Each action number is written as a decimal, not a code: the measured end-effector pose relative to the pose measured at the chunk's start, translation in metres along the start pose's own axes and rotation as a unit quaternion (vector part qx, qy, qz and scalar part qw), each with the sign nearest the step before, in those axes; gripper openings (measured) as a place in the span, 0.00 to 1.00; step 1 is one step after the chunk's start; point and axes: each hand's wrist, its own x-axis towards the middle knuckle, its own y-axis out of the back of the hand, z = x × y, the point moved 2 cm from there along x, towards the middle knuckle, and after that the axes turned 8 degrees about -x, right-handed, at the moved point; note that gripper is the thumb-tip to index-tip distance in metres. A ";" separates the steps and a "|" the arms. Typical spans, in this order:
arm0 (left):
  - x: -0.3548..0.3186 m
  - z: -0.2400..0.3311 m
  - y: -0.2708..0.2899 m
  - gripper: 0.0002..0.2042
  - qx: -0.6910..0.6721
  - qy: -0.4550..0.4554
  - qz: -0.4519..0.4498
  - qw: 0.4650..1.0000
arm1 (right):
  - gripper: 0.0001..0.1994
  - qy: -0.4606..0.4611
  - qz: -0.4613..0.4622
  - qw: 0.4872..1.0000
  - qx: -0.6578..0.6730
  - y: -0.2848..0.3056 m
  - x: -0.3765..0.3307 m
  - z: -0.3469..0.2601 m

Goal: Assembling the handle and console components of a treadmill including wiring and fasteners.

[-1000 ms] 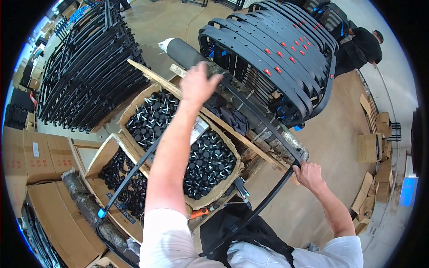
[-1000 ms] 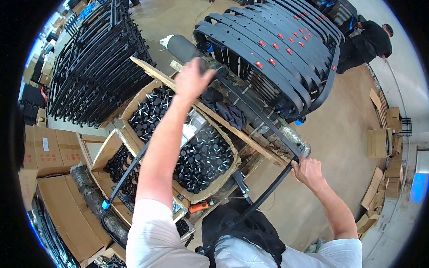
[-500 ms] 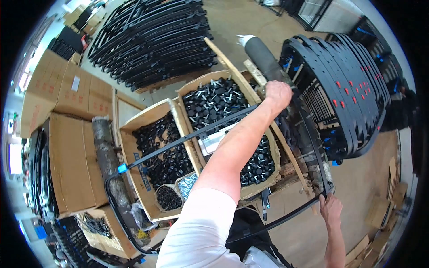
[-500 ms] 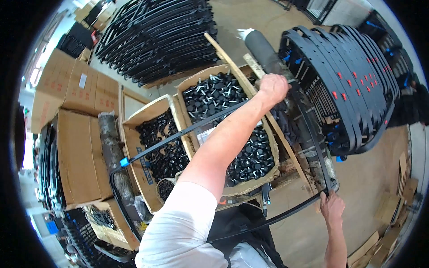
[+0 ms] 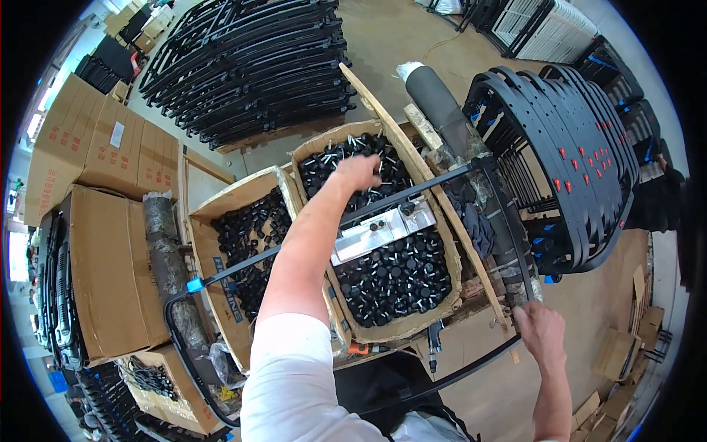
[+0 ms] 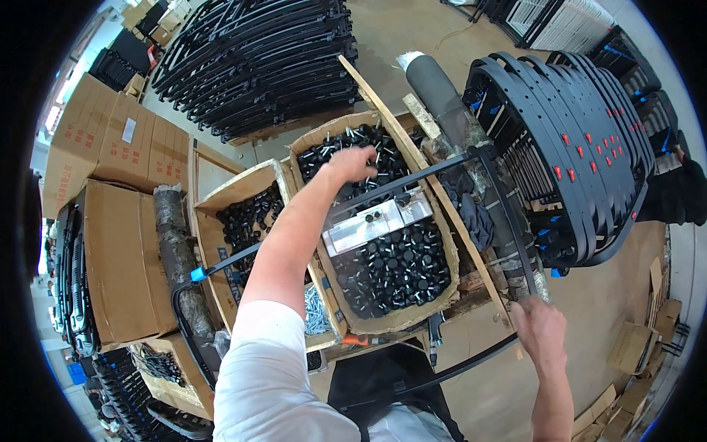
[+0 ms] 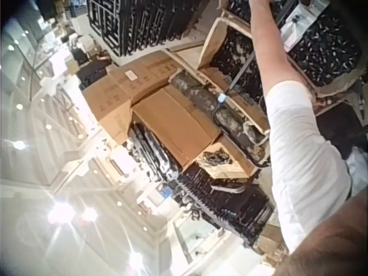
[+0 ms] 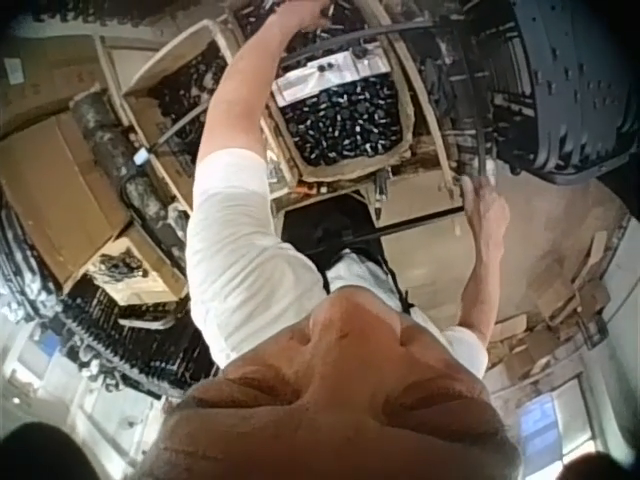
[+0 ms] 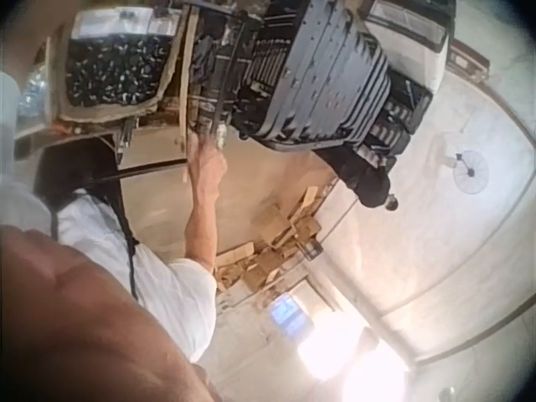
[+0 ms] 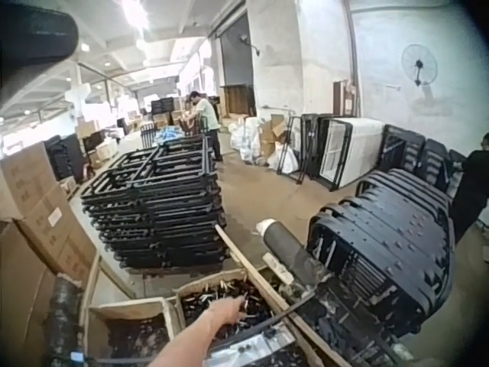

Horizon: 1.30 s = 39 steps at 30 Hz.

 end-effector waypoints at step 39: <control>-0.152 -0.068 0.103 0.16 -0.428 0.027 0.343 0.836 | 0.16 0.443 -0.058 0.848 0.284 0.053 0.261 -0.363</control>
